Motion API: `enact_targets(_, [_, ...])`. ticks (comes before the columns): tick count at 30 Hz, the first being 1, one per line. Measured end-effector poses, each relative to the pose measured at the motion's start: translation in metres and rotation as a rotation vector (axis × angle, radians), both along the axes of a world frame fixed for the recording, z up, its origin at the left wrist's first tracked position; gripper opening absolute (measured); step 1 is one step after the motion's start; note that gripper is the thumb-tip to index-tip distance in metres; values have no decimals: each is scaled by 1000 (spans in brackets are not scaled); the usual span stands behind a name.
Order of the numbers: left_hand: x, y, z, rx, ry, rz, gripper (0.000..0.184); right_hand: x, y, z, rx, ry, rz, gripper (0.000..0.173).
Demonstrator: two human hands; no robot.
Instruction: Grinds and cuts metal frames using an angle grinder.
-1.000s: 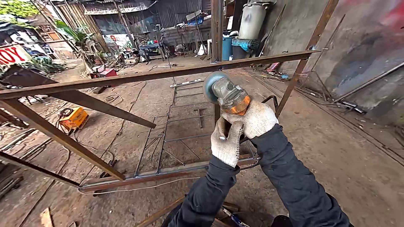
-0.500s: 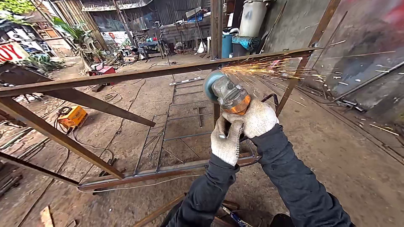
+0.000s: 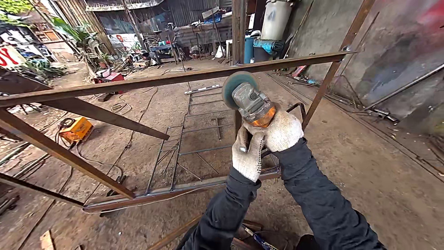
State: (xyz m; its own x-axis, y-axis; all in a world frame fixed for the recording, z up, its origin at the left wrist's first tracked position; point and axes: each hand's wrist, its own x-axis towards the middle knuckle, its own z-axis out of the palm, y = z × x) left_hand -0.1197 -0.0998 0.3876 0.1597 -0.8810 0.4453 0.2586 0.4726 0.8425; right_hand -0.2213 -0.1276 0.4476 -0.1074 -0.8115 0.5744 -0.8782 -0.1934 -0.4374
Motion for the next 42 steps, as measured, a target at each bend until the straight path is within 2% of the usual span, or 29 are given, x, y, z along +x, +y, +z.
enact_targets(12, [-2, -9, -8, 59, 48, 4, 39, 3, -10, -8, 66, 26, -31, 77])
enact_targets(21, [2, -16, -10, 38, 7, 6, 38, 6, -13, -16, -5, 6, -29, 72])
enact_targets(26, [-6, -13, -4, -8, -63, 28, 41, -5, -13, -12, -24, -79, -23, 79])
enact_targets(28, [-15, -7, -7, -14, -64, 83, 44, -14, -12, -14, -59, -44, 30, 76])
enact_targets(30, [-18, -5, -11, 3, -54, 119, 42, -14, -10, -12, -3, 13, 29, 74])
enact_targets(32, [-17, -6, -11, 23, -40, 118, 40, -10, -10, -10, 49, 41, 11, 75])
enact_targets(42, [-14, -7, -7, 24, 14, 89, 39, -7, -10, -6, 32, 41, 23, 72])
